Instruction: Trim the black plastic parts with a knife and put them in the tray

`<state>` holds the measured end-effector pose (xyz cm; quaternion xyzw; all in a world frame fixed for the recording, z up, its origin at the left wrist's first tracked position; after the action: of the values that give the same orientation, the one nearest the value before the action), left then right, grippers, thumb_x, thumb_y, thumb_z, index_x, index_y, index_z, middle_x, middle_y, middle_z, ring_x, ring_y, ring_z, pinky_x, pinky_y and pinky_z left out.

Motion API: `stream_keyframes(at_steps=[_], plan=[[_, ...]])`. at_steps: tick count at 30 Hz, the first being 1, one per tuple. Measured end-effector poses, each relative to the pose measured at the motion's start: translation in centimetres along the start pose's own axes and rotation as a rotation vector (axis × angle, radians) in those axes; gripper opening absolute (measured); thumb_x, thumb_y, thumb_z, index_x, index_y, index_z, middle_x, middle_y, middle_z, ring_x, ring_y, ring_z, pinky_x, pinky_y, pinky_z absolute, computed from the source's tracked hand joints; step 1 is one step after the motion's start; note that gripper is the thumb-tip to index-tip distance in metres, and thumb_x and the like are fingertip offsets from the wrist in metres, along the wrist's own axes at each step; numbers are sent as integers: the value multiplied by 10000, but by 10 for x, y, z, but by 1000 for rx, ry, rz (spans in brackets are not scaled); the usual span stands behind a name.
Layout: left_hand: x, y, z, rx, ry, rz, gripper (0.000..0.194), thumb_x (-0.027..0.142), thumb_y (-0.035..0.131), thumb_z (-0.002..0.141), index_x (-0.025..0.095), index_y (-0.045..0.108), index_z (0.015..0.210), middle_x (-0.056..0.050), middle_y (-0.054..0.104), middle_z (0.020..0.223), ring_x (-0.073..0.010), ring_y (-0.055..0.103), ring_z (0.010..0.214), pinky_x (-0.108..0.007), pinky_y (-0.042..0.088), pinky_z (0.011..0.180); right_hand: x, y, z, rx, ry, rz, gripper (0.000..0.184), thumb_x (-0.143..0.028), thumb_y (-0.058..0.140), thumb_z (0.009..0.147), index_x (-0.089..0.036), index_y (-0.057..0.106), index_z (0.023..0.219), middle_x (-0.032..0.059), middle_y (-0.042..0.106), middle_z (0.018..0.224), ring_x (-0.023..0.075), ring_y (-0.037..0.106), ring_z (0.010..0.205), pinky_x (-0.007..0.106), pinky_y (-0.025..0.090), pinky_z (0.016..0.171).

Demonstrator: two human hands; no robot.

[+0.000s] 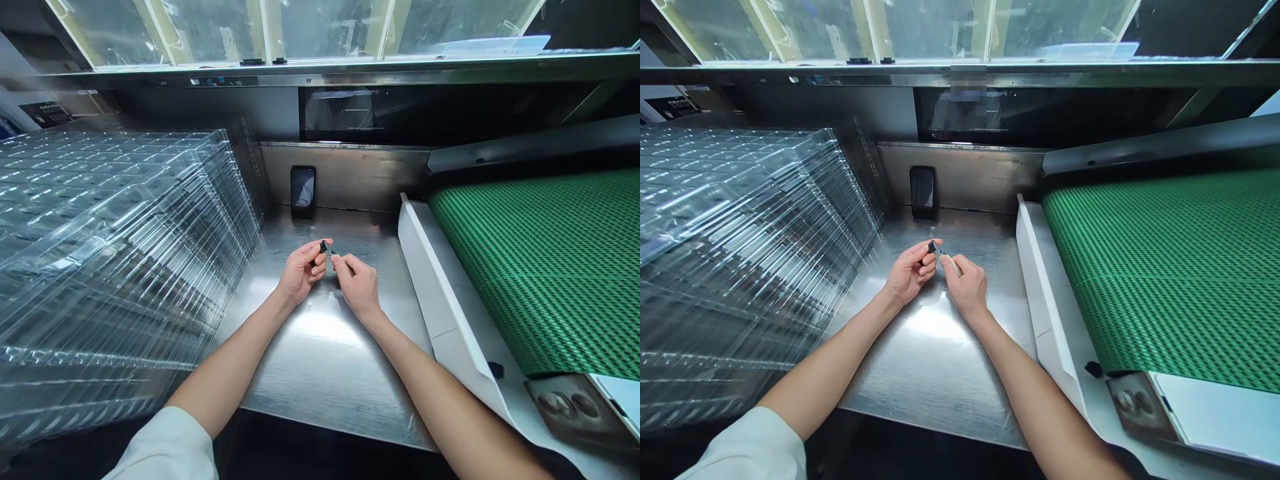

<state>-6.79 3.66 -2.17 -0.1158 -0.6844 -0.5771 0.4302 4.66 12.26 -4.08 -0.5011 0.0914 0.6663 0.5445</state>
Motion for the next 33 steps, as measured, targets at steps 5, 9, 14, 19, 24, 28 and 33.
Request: stream_keyframes(at_steps=[5, 9, 14, 19, 24, 28, 33], plan=[[0, -1, 0, -2, 0, -12, 399, 266, 845, 774, 88, 745, 1117, 37, 469, 649, -44, 369, 495, -149, 230, 408, -2, 1, -2, -8, -21, 8, 486, -563, 517, 1027, -226, 540, 678, -40, 447, 610, 148, 405, 591, 296, 301, 611], [0, -1, 0, 4, -10, -11, 380, 258, 831, 786, 90, 742, 1115, 39, 463, 647, -45, 366, 492, -150, 234, 409, -3, 0, -1, -6, -29, 9, 503, -578, 516, 1025, -229, 521, 663, -46, 404, 595, 148, 385, 580, 296, 300, 599], [0, -1, 0, 3, -15, -13, 374, 259, 830, 785, 91, 742, 1108, 40, 457, 646, -44, 360, 488, -154, 228, 407, -2, 1, -1, -5, -18, 8, 500, -582, 512, 1028, -231, 537, 673, -47, 415, 590, 147, 380, 569, 298, 298, 590], [0, -1, -1, 12, -18, -7, 383, 261, 839, 771, 93, 743, 1101, 38, 462, 648, -46, 359, 488, -157, 220, 404, -2, -1, -1, 1, -22, 29, 492, -566, 526, 1026, -225, 547, 672, -48, 418, 592, 145, 394, 577, 298, 301, 599], [-2, -2, 2, 5, -40, -8, 408, 275, 843, 756, 99, 739, 1109, 34, 468, 659, -50, 370, 494, -160, 206, 406, 0, -5, 3, 94, 27, 123, 459, -570, 528, 1027, -212, 629, 757, -35, 493, 641, 156, 434, 620, 293, 344, 632], [-10, 1, 0, 6, -85, 17, 436, 323, 851, 718, 104, 734, 1076, 38, 470, 643, -47, 359, 473, -170, 162, 412, -1, -1, 2, 53, 54, 242, 368, -562, 629, 948, -207, 688, 870, -7, 619, 739, 175, 517, 669, 297, 403, 667], [-22, 8, -6, -12, -126, 124, 524, 481, 904, 624, 132, 690, 952, 53, 469, 587, -58, 359, 425, -201, 124, 417, -4, -5, -1, 64, 149, 171, 385, -595, 656, 812, -211, 681, 791, 19, 609, 679, 210, 541, 633, 320, 416, 616]])
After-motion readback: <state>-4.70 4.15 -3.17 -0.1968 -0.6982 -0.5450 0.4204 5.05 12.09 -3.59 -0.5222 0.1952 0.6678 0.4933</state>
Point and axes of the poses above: each hand's wrist, its own z-axis towards the middle knuckle, its own y-axis out of the palm, x = y × z, the point moved 3 cm from there along z, towards the middle knuckle
